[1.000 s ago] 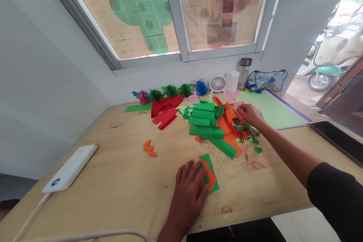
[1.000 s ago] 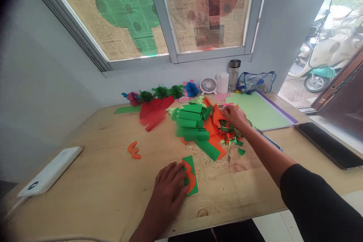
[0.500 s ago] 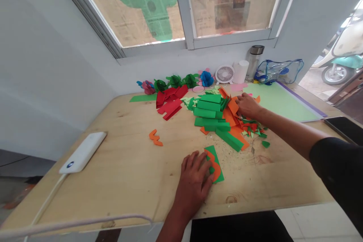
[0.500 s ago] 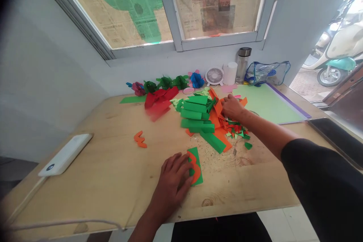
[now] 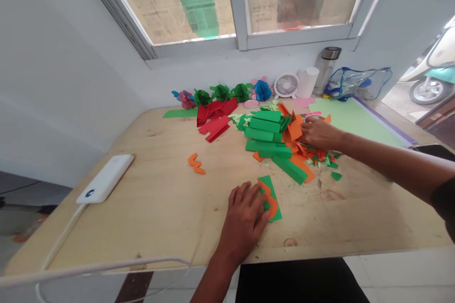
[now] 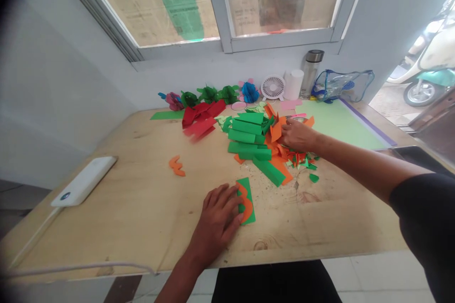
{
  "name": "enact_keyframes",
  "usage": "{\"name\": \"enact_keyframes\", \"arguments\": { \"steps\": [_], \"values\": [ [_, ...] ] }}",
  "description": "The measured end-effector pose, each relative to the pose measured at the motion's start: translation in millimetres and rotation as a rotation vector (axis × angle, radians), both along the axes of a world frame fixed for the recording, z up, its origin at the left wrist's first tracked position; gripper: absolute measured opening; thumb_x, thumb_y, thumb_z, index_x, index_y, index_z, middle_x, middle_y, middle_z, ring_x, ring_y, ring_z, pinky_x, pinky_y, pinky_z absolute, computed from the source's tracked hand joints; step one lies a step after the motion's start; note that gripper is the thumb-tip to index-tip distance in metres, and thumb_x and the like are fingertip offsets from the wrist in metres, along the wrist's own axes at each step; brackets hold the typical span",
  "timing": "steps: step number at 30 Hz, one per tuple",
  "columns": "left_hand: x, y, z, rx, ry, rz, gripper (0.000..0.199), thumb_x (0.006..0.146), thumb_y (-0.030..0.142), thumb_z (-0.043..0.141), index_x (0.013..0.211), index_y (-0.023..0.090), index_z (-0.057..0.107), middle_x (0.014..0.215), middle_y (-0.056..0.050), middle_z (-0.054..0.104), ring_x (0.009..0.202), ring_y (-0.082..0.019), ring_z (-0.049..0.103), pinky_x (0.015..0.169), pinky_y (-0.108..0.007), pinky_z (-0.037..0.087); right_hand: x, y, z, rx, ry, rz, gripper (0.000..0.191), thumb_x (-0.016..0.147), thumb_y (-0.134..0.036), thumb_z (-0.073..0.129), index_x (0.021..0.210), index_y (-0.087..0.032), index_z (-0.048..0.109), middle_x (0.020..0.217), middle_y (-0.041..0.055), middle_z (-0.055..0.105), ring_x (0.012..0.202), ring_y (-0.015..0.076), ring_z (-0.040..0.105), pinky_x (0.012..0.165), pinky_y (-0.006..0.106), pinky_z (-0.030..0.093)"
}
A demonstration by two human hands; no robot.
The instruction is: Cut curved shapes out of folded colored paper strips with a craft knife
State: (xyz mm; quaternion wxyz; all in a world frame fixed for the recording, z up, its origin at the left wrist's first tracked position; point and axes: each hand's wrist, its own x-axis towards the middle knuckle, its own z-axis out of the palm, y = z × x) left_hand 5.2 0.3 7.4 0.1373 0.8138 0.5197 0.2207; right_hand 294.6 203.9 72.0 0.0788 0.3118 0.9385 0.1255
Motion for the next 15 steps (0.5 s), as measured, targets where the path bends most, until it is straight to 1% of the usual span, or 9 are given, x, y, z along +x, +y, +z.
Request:
{"name": "enact_keyframes", "arguments": {
  "steps": [4, 6, 8, 9, 11, 13, 15],
  "values": [
    [0, 0, 0.7, -0.006, 0.0, -0.003, 0.023, 0.094, 0.03, 0.053, 0.112, 0.025, 0.066, 0.139, -0.004, 0.057, 0.134, -0.03, 0.042, 0.112, -0.054, 0.032, 1, 7, -5.6, -0.013, 0.043, -0.028, 0.024, 0.084, -0.009, 0.052, 0.074, -0.021, 0.071, 0.073, 0.0095, 0.069, 0.083, 0.0228, 0.056, 0.085, 0.038, 0.031],
    [1, 0, 1.5, -0.013, 0.014, -0.001, 0.023, 0.093, 0.03, 0.054, 0.113, 0.025, 0.066, 0.14, -0.004, 0.056, 0.134, -0.03, 0.042, 0.113, -0.054, 0.032, 1, 9, -5.2, -0.024, 0.074, -0.033, 0.025, 0.084, -0.009, 0.052, 0.072, -0.021, 0.07, 0.076, 0.0101, 0.069, 0.084, 0.0225, 0.056, 0.087, 0.038, 0.031],
    [1, 0, 2.3, -0.022, 0.023, 0.004, 0.023, 0.093, 0.03, 0.054, 0.113, 0.025, 0.065, 0.14, -0.004, 0.056, 0.134, -0.03, 0.041, 0.113, -0.053, 0.032, 1, 8, -1.9, -0.038, 0.112, -0.03, 0.025, 0.086, -0.011, 0.05, 0.076, -0.021, 0.07, 0.083, 0.0094, 0.07, 0.085, 0.021, 0.055, 0.089, 0.038, 0.031],
    [2, 0, 2.5, -0.026, 0.025, 0.003, 0.024, 0.093, 0.03, 0.055, 0.114, 0.025, 0.065, 0.14, -0.004, 0.056, 0.135, -0.03, 0.041, 0.113, -0.053, 0.031, 2, 7, 0.7, -0.044, 0.135, -0.033, 0.024, 0.087, -0.013, 0.05, 0.076, -0.021, 0.069, 0.083, 0.0087, 0.07, 0.084, 0.0201, 0.055, 0.09, 0.038, 0.032],
    [2, -1, 2.6, -0.031, 0.028, 0.001, 0.024, 0.093, 0.029, 0.056, 0.114, 0.025, 0.064, 0.141, -0.004, 0.055, 0.135, -0.031, 0.04, 0.114, -0.053, 0.03, 6, 1, 6.6, -0.045, 0.191, -0.056, 0.021, 0.087, -0.016, 0.05, 0.078, -0.021, 0.068, 0.079, 0.0078, 0.069, 0.078, 0.0183, 0.054, 0.087, 0.037, 0.033],
    [2, -1, 2.1, -0.028, 0.027, 0.001, 0.024, 0.092, 0.028, 0.056, 0.114, 0.024, 0.064, 0.142, -0.004, 0.055, 0.136, -0.031, 0.039, 0.114, -0.053, 0.03, 13, -9, 12.7, -0.026, 0.264, -0.1, 0.016, 0.085, -0.019, 0.052, 0.076, -0.021, 0.066, 0.073, 0.0062, 0.067, 0.07, 0.0166, 0.052, 0.079, 0.036, 0.035],
    [2, -1, 1.3, -0.021, 0.022, 0.001, 0.024, 0.092, 0.027, 0.056, 0.114, 0.024, 0.064, 0.143, -0.004, 0.054, 0.136, -0.031, 0.039, 0.114, -0.053, 0.029, 20, -21, 19.5, 0.012, 0.366, -0.162, 0.012, 0.084, -0.029, 0.055, 0.08, -0.022, 0.064, 0.071, 0.0046, 0.066, 0.065, 0.0152, 0.051, 0.073, 0.034, 0.037]
  ]
}}
